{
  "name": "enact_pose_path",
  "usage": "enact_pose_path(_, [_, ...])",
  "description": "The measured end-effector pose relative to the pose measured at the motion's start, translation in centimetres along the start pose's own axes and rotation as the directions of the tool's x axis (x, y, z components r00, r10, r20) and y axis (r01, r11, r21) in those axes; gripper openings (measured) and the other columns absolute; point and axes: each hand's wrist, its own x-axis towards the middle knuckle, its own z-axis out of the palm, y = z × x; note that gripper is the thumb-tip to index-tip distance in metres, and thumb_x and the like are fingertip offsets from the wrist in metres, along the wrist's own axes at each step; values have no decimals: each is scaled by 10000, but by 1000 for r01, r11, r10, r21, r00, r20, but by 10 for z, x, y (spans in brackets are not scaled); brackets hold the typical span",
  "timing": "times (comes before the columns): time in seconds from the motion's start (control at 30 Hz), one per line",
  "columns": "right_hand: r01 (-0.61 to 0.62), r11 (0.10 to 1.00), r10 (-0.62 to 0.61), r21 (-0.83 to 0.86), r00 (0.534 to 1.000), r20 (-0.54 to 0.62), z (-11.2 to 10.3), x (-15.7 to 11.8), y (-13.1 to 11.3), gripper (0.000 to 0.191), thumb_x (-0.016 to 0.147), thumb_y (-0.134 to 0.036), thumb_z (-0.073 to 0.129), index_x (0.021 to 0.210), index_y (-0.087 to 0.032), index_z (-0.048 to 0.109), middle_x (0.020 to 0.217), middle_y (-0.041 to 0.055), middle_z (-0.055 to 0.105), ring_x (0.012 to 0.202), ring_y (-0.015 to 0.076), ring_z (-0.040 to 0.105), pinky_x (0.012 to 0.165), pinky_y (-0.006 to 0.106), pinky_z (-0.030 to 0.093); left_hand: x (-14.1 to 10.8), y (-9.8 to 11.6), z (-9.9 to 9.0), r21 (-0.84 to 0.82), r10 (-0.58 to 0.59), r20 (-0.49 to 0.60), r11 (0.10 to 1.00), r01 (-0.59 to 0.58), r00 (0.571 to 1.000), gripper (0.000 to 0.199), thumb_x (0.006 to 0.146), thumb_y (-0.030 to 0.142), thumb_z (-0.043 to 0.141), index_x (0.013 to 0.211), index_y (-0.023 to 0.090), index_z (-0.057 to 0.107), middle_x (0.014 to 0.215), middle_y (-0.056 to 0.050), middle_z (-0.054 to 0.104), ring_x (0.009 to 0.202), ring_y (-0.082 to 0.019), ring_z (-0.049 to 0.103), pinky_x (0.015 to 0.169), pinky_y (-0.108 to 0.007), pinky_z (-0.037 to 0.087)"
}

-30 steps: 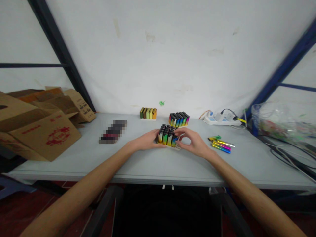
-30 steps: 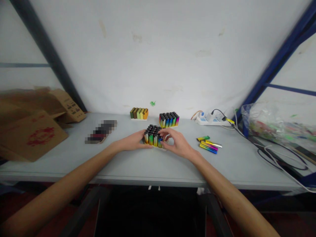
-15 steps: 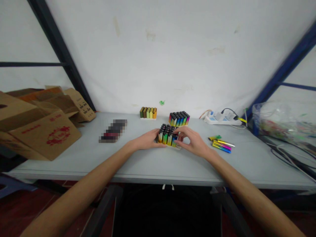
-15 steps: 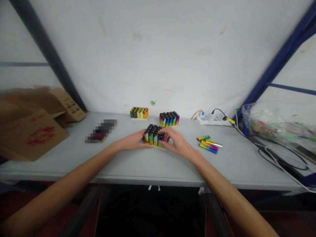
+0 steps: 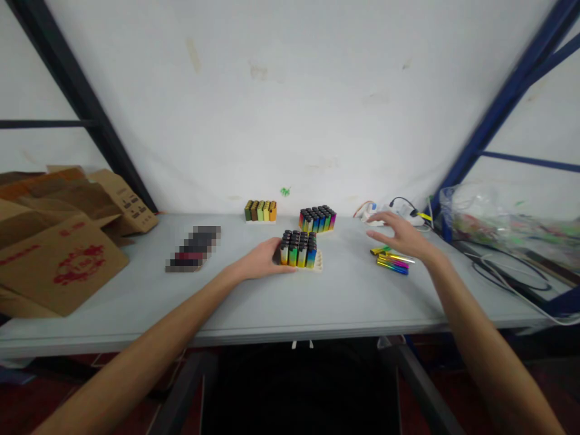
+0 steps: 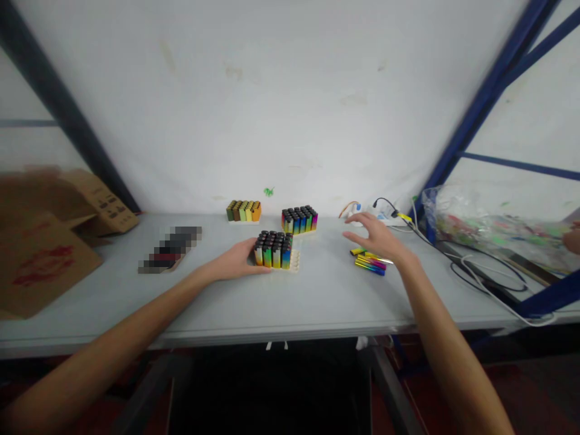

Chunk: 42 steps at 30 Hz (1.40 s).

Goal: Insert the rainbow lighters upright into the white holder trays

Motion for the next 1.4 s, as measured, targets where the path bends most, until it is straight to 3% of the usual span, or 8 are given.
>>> enact_pose_path(0.1, [-35, 992, 51, -125, 991, 124, 0, -40, 27, 708, 893, -695, 592, 1450, -259, 564, 1590, 153, 466, 1471, 386, 428, 1203, 580, 368, 1, 1, 1, 62, -65, -42, 996, 67, 997, 755, 684, 731, 780, 1178, 175, 647, 1164, -143, 714, 1053, -367, 677, 941, -489, 545])
enact_pose_path(0.17, [-69, 985, 102, -159, 971, 215, 8, -65, 38, 770, 908, -708, 553, 1536, -266, 486, 1674, 144, 342, 1545, 380, 305, 1241, 587, 302, 1, 1, 2, 82, -74, -50, 994, 78, 996, 767, 670, 751, 775, 1149, 166, 648, 1142, -150, 713, 1039, -375, 677, 933, -498, 546])
enact_pose_path(0.3, [-140, 981, 175, -133, 934, 310, 27, -82, 43, 745, 980, -691, 418, 1597, -272, 410, 1674, 134, 347, 1555, 361, 290, 1249, 612, 266, 2, -1, 2, 35, -57, -47, 998, 59, 997, 781, 675, 734, 788, 1189, 165, 641, 1189, -151, 709, 1070, -374, 669, 966, -509, 537])
enact_pose_path(0.57, [28, 997, -48, 78, 965, 257, 66, -29, -2, 656, 990, -630, 496, 1523, -247, 503, 1548, 163, 502, 1418, 349, 489, 1205, 586, 371, 3, -14, -8, -28, 12, 32, 1000, -11, 999, 827, 695, 658, 829, 1329, 185, 590, 1380, -144, 631, 1282, -356, 590, 1138, -470, 451])
enact_pose_path(0.83, [198, 958, -234, 207, 958, 167, 116, 28, -41, 471, 1001, -536, 542, 1309, -183, 592, 1324, 174, 574, 1264, 300, 563, 1138, 538, 460, -2, -15, -16, 42, -31, 24, 999, 30, 999, 851, 671, 695, 822, 1294, 153, 614, 1309, -166, 665, 1194, -381, 631, 1077, -512, 483])
enact_pose_path(0.97, [264, 943, -302, 202, 934, 189, 116, 44, -51, 344, 1015, -452, 547, 1179, -174, 668, 1181, 158, 624, 1114, 281, 607, 1038, 512, 525, -3, -14, -17, 57, -24, 10, 998, 23, 1000, 849, 662, 699, 821, 1286, 159, 622, 1295, -160, 675, 1167, -379, 642, 1053, -512, 492])
enact_pose_path(1.23, [296, 923, -343, 244, 922, 179, 114, 59, -54, 342, 1039, -408, 510, 1176, -170, 714, 1087, 135, 696, 970, 249, 647, 894, 426, 543, -5, -11, -18, 36, -38, -12, 999, 38, 999, 826, 648, 689, 832, 1254, 161, 643, 1256, -141, 699, 1134, -374, 658, 1029, -496, 509])
enact_pose_path(1.4, [205, 946, -236, 250, 967, 100, 109, 53, -54, 469, 1074, -509, 369, 961, -175, 680, 940, 116, 709, 857, 242, 638, 811, 375, 505, -5, -12, -18, 54, -43, -1, 998, 43, 999, 841, 638, 703, 829, 1259, 166, 645, 1262, -144, 699, 1137, -379, 663, 1021, -486, 516])
